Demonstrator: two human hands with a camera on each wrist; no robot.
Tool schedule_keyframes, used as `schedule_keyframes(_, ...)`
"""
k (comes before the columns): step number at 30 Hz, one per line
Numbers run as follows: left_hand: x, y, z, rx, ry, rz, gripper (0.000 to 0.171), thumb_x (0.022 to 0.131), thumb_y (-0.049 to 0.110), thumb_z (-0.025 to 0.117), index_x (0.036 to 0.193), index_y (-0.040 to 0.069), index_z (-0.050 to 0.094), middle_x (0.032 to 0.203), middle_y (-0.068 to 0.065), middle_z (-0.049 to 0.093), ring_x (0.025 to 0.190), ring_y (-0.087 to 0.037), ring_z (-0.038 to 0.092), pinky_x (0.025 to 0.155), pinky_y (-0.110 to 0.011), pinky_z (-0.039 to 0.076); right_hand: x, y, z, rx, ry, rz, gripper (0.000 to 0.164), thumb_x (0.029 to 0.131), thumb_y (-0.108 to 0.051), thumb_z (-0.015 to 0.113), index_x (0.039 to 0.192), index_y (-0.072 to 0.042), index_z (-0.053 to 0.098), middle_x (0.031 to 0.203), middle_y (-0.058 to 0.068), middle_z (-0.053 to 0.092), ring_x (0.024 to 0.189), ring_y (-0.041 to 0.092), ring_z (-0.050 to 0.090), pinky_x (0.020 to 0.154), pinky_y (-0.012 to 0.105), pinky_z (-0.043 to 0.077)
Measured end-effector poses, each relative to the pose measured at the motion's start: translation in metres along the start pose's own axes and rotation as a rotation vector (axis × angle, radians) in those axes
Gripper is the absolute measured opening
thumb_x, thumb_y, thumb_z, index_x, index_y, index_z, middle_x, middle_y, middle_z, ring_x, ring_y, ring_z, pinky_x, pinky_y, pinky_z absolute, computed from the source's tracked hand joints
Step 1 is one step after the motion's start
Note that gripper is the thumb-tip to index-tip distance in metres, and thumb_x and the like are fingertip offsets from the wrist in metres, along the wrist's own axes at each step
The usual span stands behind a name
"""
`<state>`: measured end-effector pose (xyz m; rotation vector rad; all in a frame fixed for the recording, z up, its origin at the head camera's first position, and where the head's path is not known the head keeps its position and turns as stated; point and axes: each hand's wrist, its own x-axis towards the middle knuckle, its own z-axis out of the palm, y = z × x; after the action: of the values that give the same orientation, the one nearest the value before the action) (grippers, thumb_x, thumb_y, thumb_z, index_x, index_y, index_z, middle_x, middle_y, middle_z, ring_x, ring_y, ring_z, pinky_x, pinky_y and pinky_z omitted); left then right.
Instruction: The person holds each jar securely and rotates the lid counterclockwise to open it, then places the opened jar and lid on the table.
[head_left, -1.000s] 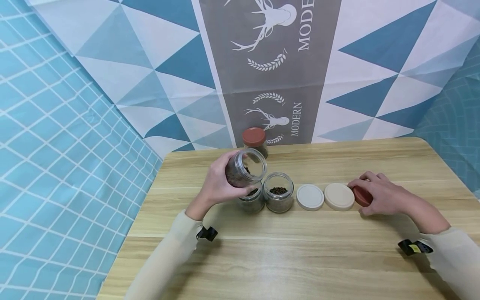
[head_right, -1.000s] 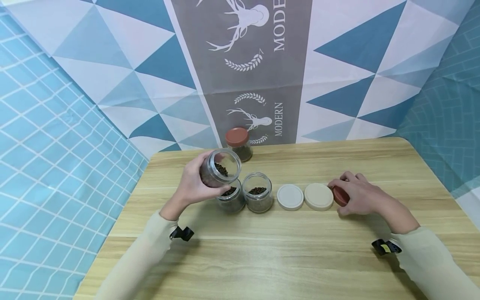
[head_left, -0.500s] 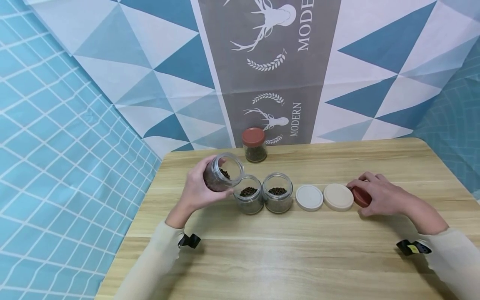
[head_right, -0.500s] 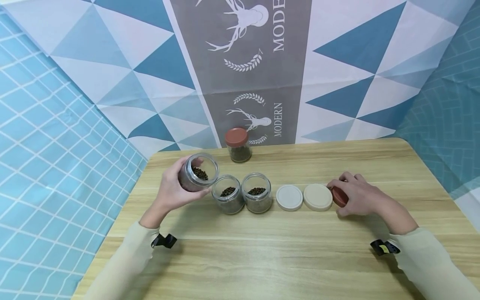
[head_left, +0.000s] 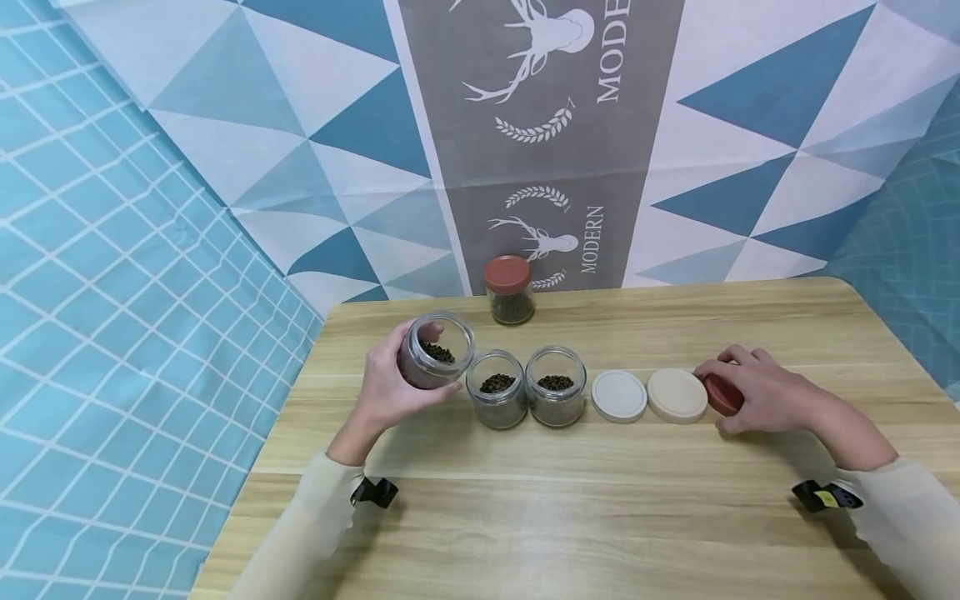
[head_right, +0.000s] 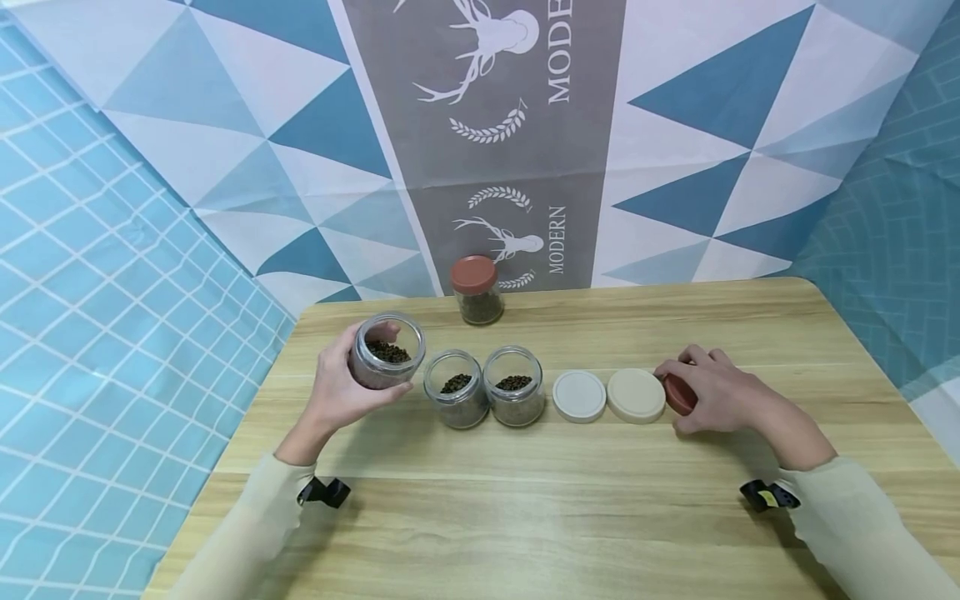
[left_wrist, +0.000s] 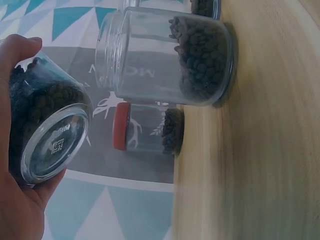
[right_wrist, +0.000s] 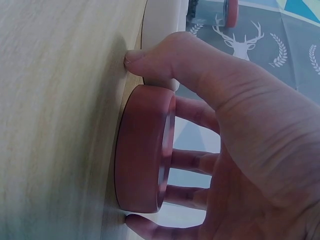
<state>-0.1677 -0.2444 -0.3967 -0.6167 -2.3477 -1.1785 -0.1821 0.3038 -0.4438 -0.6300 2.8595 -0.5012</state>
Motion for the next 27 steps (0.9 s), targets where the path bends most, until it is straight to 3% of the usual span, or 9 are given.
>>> schedule_keyframes(5,-0.002,-0.003,0.002,-0.094,0.017,-0.034,0.084,0.065,0.011,0.103,0.140,-0.001,0.068,0.126,-0.020,0.082,0.115,-0.031,0.079,0.108,-0.012,0.053,0.000,0.001,0.000,-0.002,0.000,0.001,0.079,0.072,-0.032,0.099,0.142,-0.011,0.071,0.138,0.027,0.060,0.112,0.041,0.056,0.070,0.041,0.054)
schedule_keyframes(11,-0.004,-0.007,0.004,-0.158,0.031,-0.065,0.088,0.066,0.007,0.102,0.142,-0.006,0.061,0.131,-0.024,0.080,0.118,-0.005,0.075,0.109,-0.012,0.054,0.000,0.000,-0.001,0.003,-0.005,0.001,0.079,0.072,-0.032,0.099,0.143,-0.012,0.070,0.139,0.027,0.060,0.112,0.042,0.055,0.070,0.041,0.054)
schedule_keyframes(14,-0.006,-0.009,0.005,-0.186,0.034,-0.083,0.091,0.066,0.005,0.102,0.144,-0.007,0.058,0.134,-0.026,0.078,0.119,0.003,0.072,0.111,-0.013,0.054,0.001,-0.001,0.000,0.005,-0.008,-0.001,0.079,0.073,-0.032,0.099,0.143,-0.012,0.070,0.139,0.027,0.060,0.113,0.041,0.055,0.070,0.041,0.054)
schedule_keyframes(19,-0.006,-0.012,0.007,-0.277,0.050,-0.075,0.090,0.065,-0.006,0.099,0.142,-0.011,0.053,0.134,-0.024,0.077,0.121,0.002,0.073,0.113,-0.016,0.056,0.000,-0.002,0.000,0.004,-0.009,-0.001,0.078,0.072,-0.031,0.100,0.142,-0.011,0.070,0.138,0.027,0.060,0.112,0.041,0.055,0.072,0.041,0.053)
schedule_keyframes(23,-0.003,-0.014,0.007,-0.381,0.064,-0.027,0.087,0.064,-0.018,0.092,0.140,-0.018,0.048,0.133,-0.007,0.077,0.123,-0.002,0.074,0.114,-0.018,0.056,-0.001,-0.001,0.000,0.000,-0.009,-0.006,0.078,0.072,-0.029,0.100,0.142,-0.010,0.070,0.137,0.028,0.060,0.111,0.042,0.055,0.073,0.041,0.053)
schedule_keyframes(27,-0.001,-0.014,0.007,-0.423,0.065,0.012,0.088,0.063,-0.021,0.090,0.139,-0.021,0.045,0.133,0.007,0.075,0.124,-0.003,0.073,0.114,-0.019,0.056,-0.001,-0.002,-0.001,-0.003,-0.011,-0.004,0.078,0.072,-0.028,0.100,0.142,-0.009,0.069,0.137,0.028,0.060,0.111,0.041,0.055,0.074,0.040,0.053)
